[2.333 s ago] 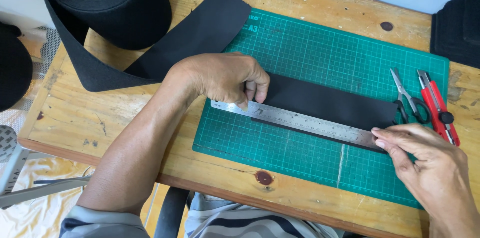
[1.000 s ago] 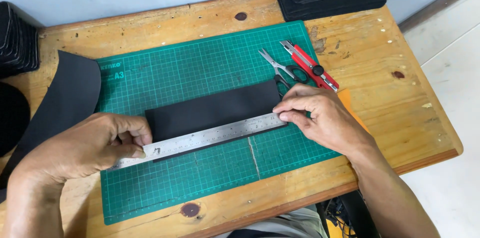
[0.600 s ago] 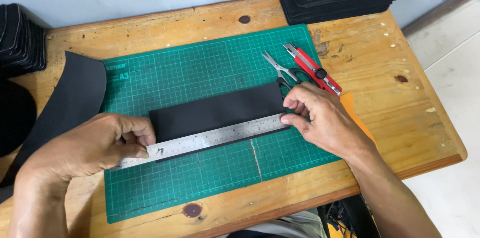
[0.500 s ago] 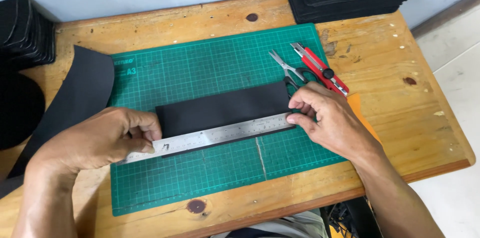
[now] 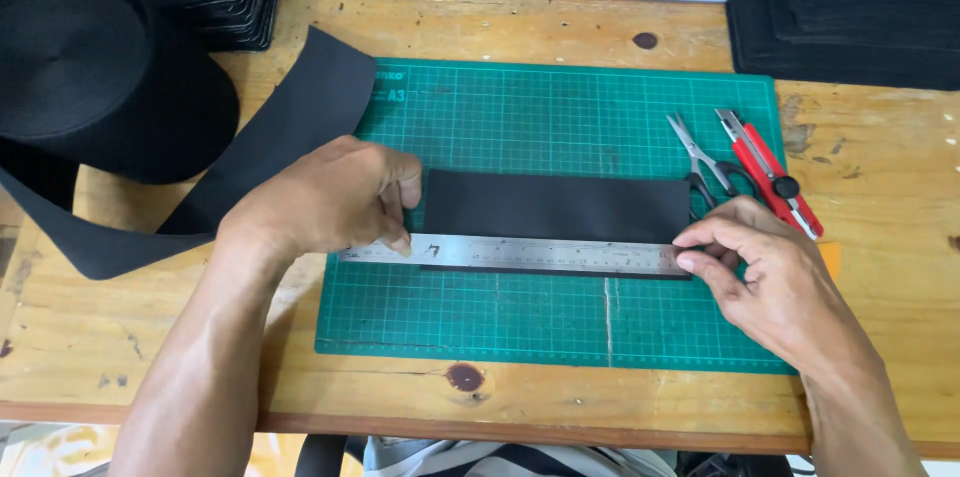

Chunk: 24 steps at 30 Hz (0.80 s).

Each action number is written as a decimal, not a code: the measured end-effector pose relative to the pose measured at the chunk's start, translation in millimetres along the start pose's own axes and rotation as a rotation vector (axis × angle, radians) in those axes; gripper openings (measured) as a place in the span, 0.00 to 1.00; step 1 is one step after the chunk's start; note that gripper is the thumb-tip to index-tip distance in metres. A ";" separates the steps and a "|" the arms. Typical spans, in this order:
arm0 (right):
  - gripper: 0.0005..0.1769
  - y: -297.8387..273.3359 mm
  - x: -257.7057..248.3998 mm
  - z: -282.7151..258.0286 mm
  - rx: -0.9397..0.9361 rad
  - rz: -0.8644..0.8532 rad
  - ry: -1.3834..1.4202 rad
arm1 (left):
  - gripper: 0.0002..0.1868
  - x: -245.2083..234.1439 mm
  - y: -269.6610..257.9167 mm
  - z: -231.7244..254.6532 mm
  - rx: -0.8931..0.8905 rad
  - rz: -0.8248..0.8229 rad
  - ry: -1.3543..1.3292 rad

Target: Cutting a piece of black material with scissors and measuring its dimensions with a ruler on a cutting mat.

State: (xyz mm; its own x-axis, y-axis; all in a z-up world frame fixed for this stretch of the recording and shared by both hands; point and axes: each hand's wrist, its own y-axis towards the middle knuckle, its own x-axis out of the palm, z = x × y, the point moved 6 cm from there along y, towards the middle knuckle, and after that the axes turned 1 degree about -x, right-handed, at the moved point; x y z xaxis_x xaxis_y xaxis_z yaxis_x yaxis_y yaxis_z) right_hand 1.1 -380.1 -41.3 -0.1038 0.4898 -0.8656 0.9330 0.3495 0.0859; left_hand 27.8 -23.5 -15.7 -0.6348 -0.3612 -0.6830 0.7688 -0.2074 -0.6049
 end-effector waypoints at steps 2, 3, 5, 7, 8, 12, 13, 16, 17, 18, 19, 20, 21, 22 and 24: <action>0.05 -0.2 1.2 1.1 0.015 -0.008 0.002 | 0.11 -2.8 -0.5 -0.8 -0.017 0.031 0.059; 0.05 -0.5 1.1 1.3 0.023 -0.008 -0.009 | 0.13 -3.9 -0.8 -2.2 -0.031 0.041 0.082; 0.05 -0.8 1.9 2.5 0.025 -0.011 -0.021 | 0.16 -5.7 -0.3 -5.8 -0.049 0.054 0.100; 0.05 -1.8 3.0 6.1 0.032 -0.012 -0.036 | 0.18 -5.2 1.9 -7.0 -0.016 0.036 0.063; 0.05 -2.1 3.6 5.7 0.030 -0.016 -0.035 | 0.18 -4.6 1.7 -8.4 -0.019 0.036 0.060; 0.05 -2.4 3.9 8.2 0.056 -0.013 -0.058 | 0.17 -2.0 4.6 -9.4 0.069 0.019 -0.066; 0.05 -2.1 3.5 7.8 0.046 -0.002 -0.069 | 0.16 -1.3 5.5 -9.3 0.104 0.007 -0.091; 0.05 -2.3 3.3 6.2 0.044 0.008 -0.089 | 0.17 2.5 10.9 -12.6 0.156 -0.013 -0.078; 0.05 -2.3 3.7 6.9 0.039 0.002 -0.087 | 0.17 3.3 13.0 -14.4 0.151 -0.012 -0.083; 0.05 -2.2 3.6 7.2 0.029 0.006 -0.090 | 0.18 3.9 15.0 -15.0 0.168 -0.007 -0.077; 0.05 -2.5 4.0 7.4 0.019 0.009 -0.091 | 0.19 4.7 16.7 -15.8 0.184 -0.003 -0.070; 0.05 -3.2 4.7 7.3 0.015 0.003 -0.089 | 0.19 5.9 17.7 -17.2 0.178 -0.003 -0.075; 0.05 -3.0 4.3 7.6 0.014 0.011 -0.104 | 0.20 6.7 18.8 -17.9 0.183 -0.008 -0.074; 0.05 -2.8 3.8 7.7 0.013 0.020 -0.118 | 0.21 7.5 19.8 -18.6 0.188 -0.013 -0.073; 0.05 -2.4 3.5 5.3 -0.003 0.014 -0.083 | 0.20 6.9 17.4 -18.4 0.171 -0.017 -0.088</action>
State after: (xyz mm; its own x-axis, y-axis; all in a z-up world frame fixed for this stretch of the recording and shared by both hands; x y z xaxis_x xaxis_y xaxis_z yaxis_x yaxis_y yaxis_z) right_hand 0.2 -383.5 -47.2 -0.0620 0.4268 -0.9022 0.9332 0.3453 0.0992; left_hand 35.4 -12.9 -38.5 -0.6444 -0.4325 -0.6306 0.7647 -0.3630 -0.5325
